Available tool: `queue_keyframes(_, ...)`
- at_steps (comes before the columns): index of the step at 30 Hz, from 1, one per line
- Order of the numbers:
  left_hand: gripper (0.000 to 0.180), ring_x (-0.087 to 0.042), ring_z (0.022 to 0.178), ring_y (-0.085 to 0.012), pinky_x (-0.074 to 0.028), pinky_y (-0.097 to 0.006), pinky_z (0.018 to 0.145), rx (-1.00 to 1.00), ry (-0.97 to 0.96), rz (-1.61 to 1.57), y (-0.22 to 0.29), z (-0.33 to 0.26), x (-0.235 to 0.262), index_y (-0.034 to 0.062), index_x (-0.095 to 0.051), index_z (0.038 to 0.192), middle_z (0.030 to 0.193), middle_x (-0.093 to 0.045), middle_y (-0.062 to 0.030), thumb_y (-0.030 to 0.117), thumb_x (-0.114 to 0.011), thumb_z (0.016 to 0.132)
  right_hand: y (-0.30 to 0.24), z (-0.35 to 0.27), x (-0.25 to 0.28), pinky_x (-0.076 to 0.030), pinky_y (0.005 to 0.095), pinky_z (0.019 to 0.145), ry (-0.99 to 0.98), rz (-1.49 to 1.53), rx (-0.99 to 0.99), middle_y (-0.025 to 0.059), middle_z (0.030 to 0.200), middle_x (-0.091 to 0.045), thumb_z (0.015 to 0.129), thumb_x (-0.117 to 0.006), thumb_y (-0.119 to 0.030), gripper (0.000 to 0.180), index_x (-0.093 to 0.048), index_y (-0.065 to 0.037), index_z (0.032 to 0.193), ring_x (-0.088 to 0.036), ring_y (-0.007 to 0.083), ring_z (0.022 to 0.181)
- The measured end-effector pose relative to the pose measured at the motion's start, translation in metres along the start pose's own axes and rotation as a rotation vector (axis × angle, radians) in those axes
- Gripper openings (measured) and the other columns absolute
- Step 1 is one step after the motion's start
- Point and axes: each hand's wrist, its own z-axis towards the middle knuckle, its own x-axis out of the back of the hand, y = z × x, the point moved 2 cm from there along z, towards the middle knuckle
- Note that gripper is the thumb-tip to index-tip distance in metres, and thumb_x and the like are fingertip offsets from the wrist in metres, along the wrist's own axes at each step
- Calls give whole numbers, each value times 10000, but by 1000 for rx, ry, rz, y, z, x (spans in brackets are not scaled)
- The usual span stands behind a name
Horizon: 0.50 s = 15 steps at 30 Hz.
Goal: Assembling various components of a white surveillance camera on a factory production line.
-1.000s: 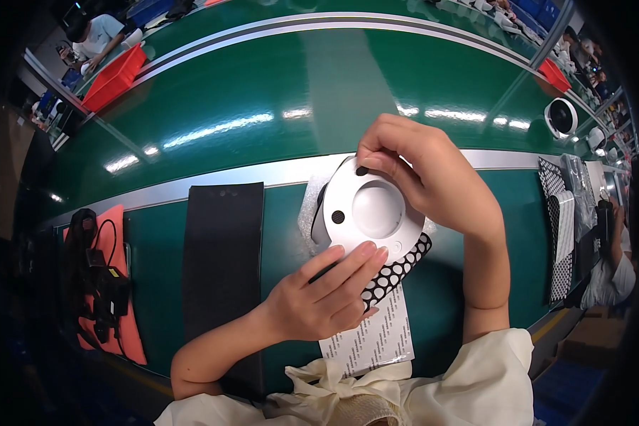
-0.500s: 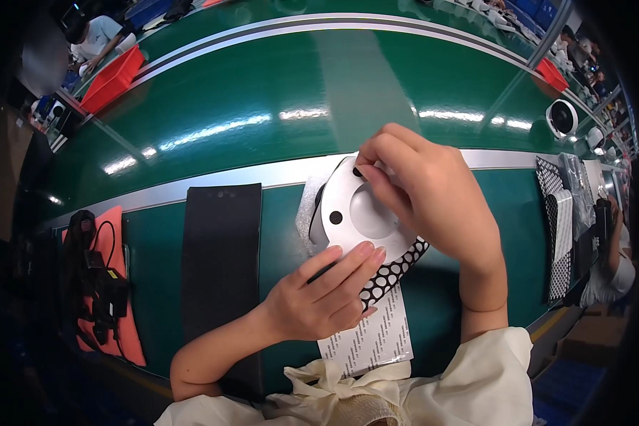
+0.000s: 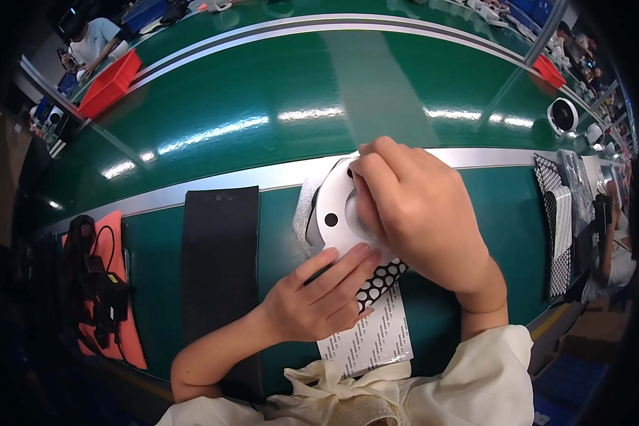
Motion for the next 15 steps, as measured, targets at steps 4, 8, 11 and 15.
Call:
queue_keyframes(4, 272, -511, 1130, -215, -341, -374, 986, 1, 7, 4, -1, -2, -1, 117, -427, 619, 1141, -582, -94, 253, -530, 831, -8, -7, 2, -473, 332, 758, -76, -75, 27, 145, 1000, -564, 658, -603, -32, 348, -557, 33, 997, -574, 281, 897)
queue_keyframes(8, 273, -512, 1129, -218, -342, -373, 984, 4, 0, 0, -1, -1, 2, 115, -426, 620, 1140, -583, -99, 258, -548, 817, -11, -13, 2, -449, 342, 849, -44, -111, 1, 170, 1104, -543, 654, -592, -30, 442, -545, 27, 1089, -548, 299, 990)
queue_keyframes(11, 276, -516, 1121, -216, -347, -367, 974, 23, -18, 1, -5, -2, 1, 114, -421, 618, 1143, -583, -99, 256, -552, 816, 10, -7, 2, -430, 356, 853, -79, 216, 62, 189, 1091, -555, 722, -552, -65, 363, -556, 62, 1062, -557, 289, 986)
queue_keyframes(15, 297, -524, 1106, -211, -355, -357, 957, 10, -3, 13, -3, -1, 1, 117, -410, 602, 1139, -587, -98, 259, -555, 819, 49, 11, -13, -479, 319, 650, -224, 890, -150, 150, 830, -626, 845, -524, -136, 252, -568, 16, 1042, -612, 250, 749)
